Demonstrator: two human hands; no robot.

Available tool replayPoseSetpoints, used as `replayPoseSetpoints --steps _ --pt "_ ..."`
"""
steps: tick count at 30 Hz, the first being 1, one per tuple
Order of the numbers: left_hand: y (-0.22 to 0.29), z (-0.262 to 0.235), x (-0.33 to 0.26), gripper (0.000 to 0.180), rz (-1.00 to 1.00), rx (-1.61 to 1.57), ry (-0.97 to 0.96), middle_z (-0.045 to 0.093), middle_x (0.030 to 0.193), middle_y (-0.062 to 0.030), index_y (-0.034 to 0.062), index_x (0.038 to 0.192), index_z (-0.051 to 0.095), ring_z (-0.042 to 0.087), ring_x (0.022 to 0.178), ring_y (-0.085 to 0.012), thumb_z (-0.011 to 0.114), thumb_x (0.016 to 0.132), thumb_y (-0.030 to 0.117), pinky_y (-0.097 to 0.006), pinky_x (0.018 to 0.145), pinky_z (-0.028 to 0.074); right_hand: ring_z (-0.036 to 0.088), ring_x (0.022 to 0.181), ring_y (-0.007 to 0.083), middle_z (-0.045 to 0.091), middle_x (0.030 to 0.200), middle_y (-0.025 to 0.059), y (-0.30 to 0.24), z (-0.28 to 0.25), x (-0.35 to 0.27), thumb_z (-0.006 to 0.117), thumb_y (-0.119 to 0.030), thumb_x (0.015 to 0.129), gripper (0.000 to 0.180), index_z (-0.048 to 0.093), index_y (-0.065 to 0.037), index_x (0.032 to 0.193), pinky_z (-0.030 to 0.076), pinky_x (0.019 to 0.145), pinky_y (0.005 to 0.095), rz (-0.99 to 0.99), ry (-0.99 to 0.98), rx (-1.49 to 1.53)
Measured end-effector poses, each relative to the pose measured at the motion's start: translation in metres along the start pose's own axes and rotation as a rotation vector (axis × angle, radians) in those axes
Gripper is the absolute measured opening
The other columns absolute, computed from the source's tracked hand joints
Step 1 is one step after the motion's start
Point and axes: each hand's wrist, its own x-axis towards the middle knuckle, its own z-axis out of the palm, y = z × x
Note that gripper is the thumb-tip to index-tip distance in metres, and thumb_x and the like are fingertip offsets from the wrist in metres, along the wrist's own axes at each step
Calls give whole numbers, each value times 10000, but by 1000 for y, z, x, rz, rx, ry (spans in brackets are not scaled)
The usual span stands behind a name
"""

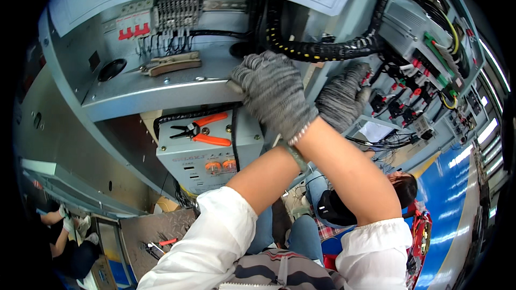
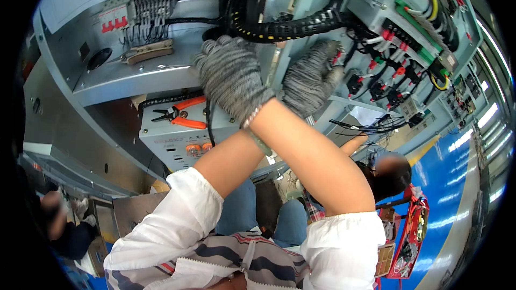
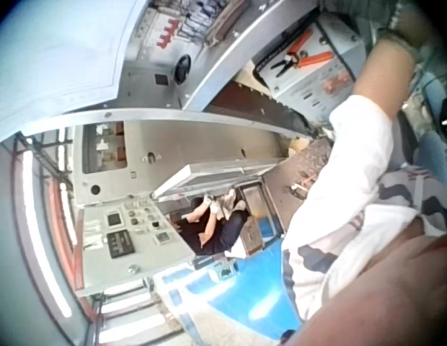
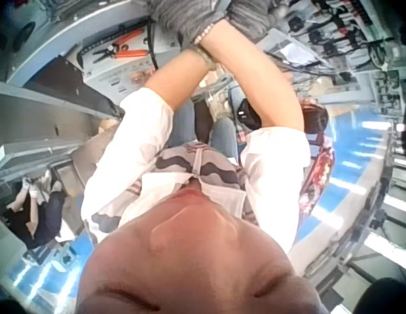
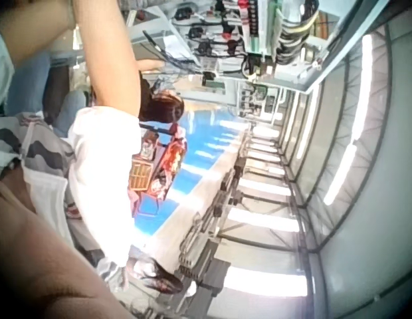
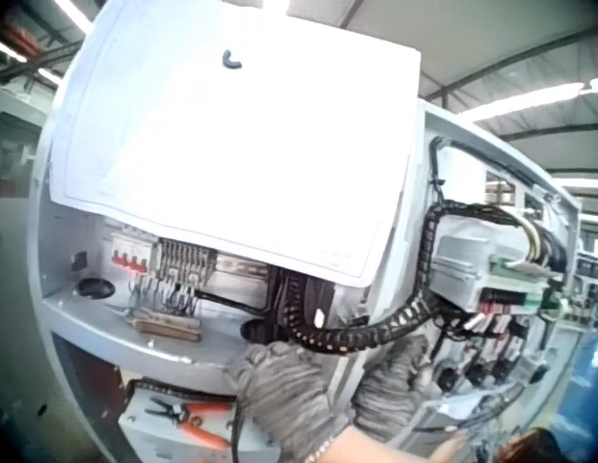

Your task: The person works inside an open electrical panel, using gloved hands to route, bundle, and connect wires to terminal blocks. They repeatedly adjust wire positions and secure connections within the panel.

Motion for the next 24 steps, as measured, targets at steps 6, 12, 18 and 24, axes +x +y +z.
replayPoseSetpoints --steps 6,12,18,24 --pt "0 -10 -7 418 -215 -131 -217 571 1121 -205 32 1207 502 555 1030 -347 584 833 202 -407 891 441 618 800 268 636 885 108 23 -73 -81 601 -163 818 185 630 -77 980 495 732 354 131 115 160" --pt "13 -14 4 395 -179 -3 -93 604 1039 -149 106 1158 539 620 852 -307 603 810 281 -412 764 490 636 673 284 614 703 152 85 -126 -145 528 -218 889 207 593 -30 945 498 631 363 653 133 168" --pt "5 1 1 329 11 201 23 628 973 -105 89 1108 598 635 698 -198 654 819 234 -306 660 525 640 719 286 648 798 155 121 -122 -151 556 -242 878 226 628 -59 988 505 685 380 594 81 -98" --pt "2 -1 0 319 8 192 46 631 980 -78 96 1098 608 634 709 -161 675 804 202 -279 652 525 645 698 233 656 780 130 121 -120 -143 589 -270 869 221 670 -93 973 513 666 347 547 78 -149"
